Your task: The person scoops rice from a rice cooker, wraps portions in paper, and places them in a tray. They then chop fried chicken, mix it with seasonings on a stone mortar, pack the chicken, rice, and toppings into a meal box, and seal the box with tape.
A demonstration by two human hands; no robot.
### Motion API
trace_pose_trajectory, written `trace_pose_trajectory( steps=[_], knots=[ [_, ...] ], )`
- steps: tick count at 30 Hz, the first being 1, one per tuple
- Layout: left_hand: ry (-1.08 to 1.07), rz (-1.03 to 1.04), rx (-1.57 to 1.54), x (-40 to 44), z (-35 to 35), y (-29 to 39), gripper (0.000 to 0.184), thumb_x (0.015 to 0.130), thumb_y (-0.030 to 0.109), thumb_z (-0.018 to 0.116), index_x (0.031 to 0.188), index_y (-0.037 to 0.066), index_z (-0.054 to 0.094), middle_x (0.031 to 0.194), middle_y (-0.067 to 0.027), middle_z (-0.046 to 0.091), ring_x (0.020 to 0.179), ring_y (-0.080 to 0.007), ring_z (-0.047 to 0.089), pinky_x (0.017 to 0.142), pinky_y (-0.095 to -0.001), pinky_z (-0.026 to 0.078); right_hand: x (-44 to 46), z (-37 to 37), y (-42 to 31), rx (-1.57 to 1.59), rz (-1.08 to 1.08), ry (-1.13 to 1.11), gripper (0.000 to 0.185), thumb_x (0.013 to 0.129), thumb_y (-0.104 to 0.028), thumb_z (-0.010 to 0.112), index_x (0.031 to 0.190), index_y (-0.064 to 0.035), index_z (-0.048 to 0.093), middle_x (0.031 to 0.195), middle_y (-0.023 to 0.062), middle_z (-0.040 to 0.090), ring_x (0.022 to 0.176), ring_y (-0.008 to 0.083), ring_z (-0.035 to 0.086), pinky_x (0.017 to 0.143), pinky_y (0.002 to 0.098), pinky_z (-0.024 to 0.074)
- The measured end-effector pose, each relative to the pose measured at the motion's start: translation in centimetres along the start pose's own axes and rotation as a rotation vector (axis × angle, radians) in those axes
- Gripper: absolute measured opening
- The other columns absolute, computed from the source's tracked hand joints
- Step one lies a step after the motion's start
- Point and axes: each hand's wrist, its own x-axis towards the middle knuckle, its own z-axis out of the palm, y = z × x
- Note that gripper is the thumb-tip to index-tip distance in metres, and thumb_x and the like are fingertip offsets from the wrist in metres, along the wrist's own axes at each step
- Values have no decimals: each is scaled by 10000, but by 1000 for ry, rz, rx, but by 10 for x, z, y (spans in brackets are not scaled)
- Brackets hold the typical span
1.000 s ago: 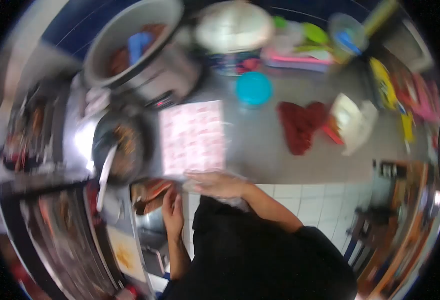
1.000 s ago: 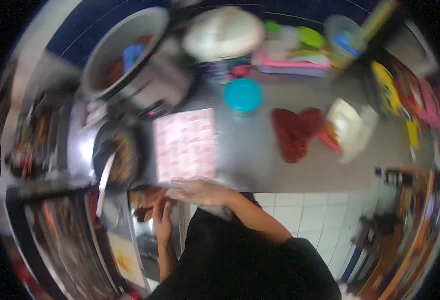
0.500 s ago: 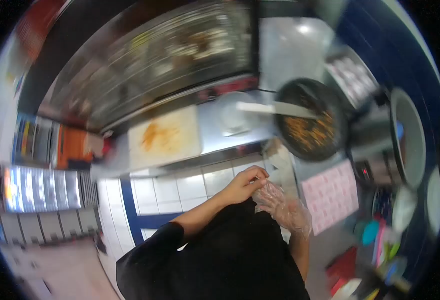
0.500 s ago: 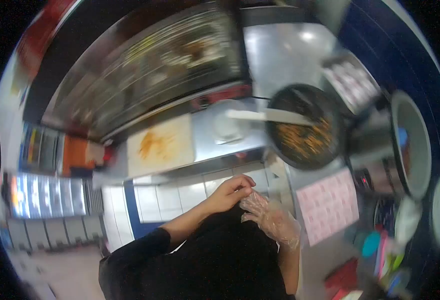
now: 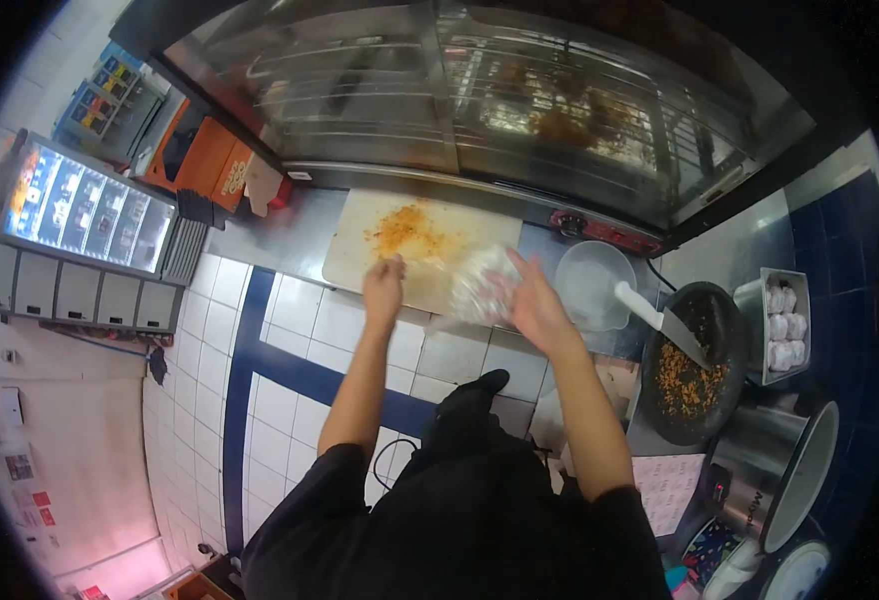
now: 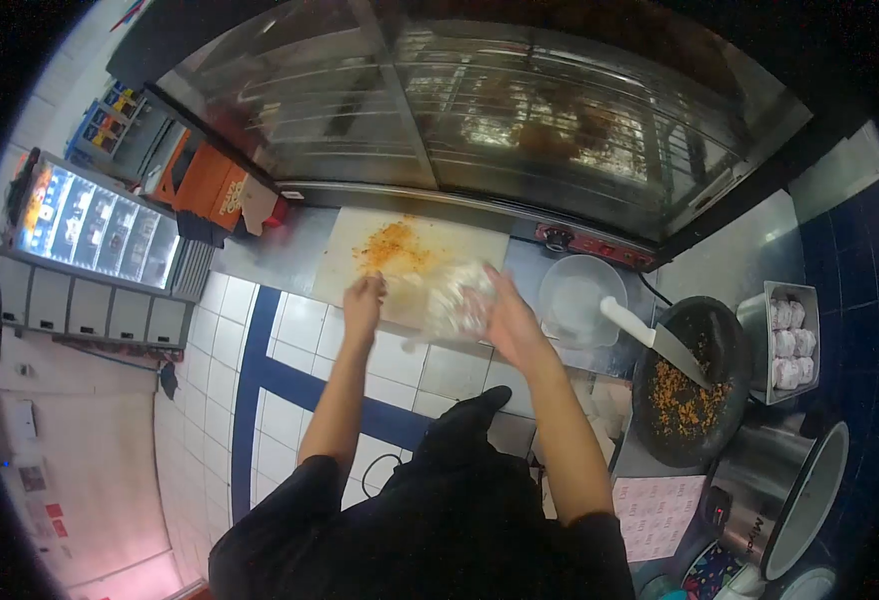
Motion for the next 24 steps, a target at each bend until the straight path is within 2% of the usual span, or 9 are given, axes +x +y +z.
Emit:
trace_pose_trajectory(
  steps=[4, 6, 7, 9, 12, 14, 16, 20, 24],
  knots=[
    [109, 201, 105, 105, -26, -54, 439, 1029, 367, 559, 1048, -32, 743, 918, -96, 742, 815, -192, 659, 712, -350, 506, 60, 0, 16, -532, -172, 389, 524, 1069, -464, 473, 1341, -17, 483, 1105, 126, 680, 905, 175, 640, 723, 322, 534],
    [121, 360, 717, 119, -43, -57, 447, 1054, 348, 483, 965, -31, 703, 958, -260, 715, 865, -410, 677, 757, -505, 512, 28, -14, 24, -518, -186, 354, 456, 1063, -408, 498, 1287, -12, 502, 1049, 106, 683, 828, 166, 642, 690, 309, 529],
    [110, 109, 716, 102, -41, -20, 541, 1075, 341, 400, 1133, -120, 676, 1088, -319, 694, 1032, -485, 648, 912, -527, 504, 3, -26, 29, -515, -196, 348, 422, 1060, -380, 510, 1261, -9, 511, 1021, 96, 684, 790, 161, 643, 674, 303, 527],
    [562, 440, 739, 49, 1, 44, 485, 1059, 316, 467, 1275, -101, 587, 1261, -310, 622, 1133, -464, 600, 981, -518, 472, -53, -46, 41, -454, -204, 362, 325, 1034, -268, 530, 1231, -9, 521, 1001, 88, 685, 763, 154, 646, 661, 299, 524],
    [-215, 570, 187, -59, 98, 143, 326, 953, 133, 637, 1253, 6, 644, 1218, -212, 672, 1143, -403, 612, 993, -495, 469, -118, -76, 75, -459, -162, 458, 288, 987, -131, 539, 1252, -20, 515, 1012, 94, 685, 803, 158, 654, 688, 308, 529],
    [-660, 1188, 260, -119, 174, 194, 431, 847, 197, 722, 1247, 58, 644, 1164, -149, 686, 1116, -334, 622, 1010, -468, 448, -152, -83, 89, -530, -112, 522, 319, 962, -79, 542, 1275, -30, 510, 1015, 99, 684, 831, 164, 660, 710, 313, 534],
    [-576, 1596, 397, -165, 247, 208, 439, 842, 240, 707, 1232, 52, 635, 1099, -117, 688, 1112, -304, 614, 1047, -541, 399, -180, -70, 88, -508, -149, 540, 380, 952, -78, 561, 1327, -61, 501, 1032, 112, 685, 881, 175, 662, 769, 323, 541],
    [-733, 1698, 1256, -178, 324, 200, 337, 931, 210, 538, 1207, 47, 641, 1094, -110, 690, 1161, -315, 594, 1072, -582, 376, -246, -68, 111, -514, -302, 716, 437, 951, -54, 561, 1381, -76, 483, 1102, 119, 681, 930, 179, 650, 864, 316, 525],
    [-855, 1809, 626, -133, 310, 169, 229, 853, 123, 576, 1031, -17, 604, 913, -193, 647, 893, -387, 618, 837, -556, 469, -310, -75, 166, -225, -255, 914, 418, 1002, -138, 573, 1406, -105, 473, 1182, 99, 665, 971, 161, 644, 855, 295, 518]
  ],
)
